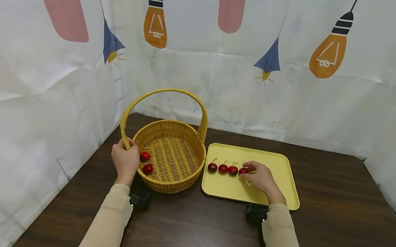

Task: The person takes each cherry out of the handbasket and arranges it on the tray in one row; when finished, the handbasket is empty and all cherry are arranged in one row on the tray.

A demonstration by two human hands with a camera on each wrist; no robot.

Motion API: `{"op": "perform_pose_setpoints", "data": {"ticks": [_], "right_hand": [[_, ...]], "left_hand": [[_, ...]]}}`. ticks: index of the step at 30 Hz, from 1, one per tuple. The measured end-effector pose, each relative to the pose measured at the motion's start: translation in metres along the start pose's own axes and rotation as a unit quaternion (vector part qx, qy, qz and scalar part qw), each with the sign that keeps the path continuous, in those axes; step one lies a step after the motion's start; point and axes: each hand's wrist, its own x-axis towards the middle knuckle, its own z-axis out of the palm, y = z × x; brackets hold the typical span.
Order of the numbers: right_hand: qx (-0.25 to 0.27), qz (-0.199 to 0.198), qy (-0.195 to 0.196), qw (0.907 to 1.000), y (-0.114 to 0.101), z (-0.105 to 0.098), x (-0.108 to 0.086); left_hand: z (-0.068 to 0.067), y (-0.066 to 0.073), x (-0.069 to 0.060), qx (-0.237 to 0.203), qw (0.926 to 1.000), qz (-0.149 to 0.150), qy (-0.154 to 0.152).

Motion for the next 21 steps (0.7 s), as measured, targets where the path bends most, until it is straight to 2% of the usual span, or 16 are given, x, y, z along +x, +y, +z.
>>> {"op": "perform_pose_setpoints", "data": {"ticks": [8, 14, 21], "right_hand": [[0.002, -0.006, -0.002, 1.0000, 0.000, -0.001, 0.000], [-0.005, -0.003, -0.012, 0.9999, -0.002, -0.010, -0.004], [-0.008, -0.022, 0.024, 0.9994, -0.005, -0.027, -0.011]], "left_hand": [[0.000, 0.000, 0.000, -0.001, 1.0000, -0.004, -0.001], [0.000, 0.000, 0.000, -0.002, 1.0000, -0.003, -0.002], [0.000, 0.000, 0.000, -0.005, 1.0000, 0.005, 0.000]]}}
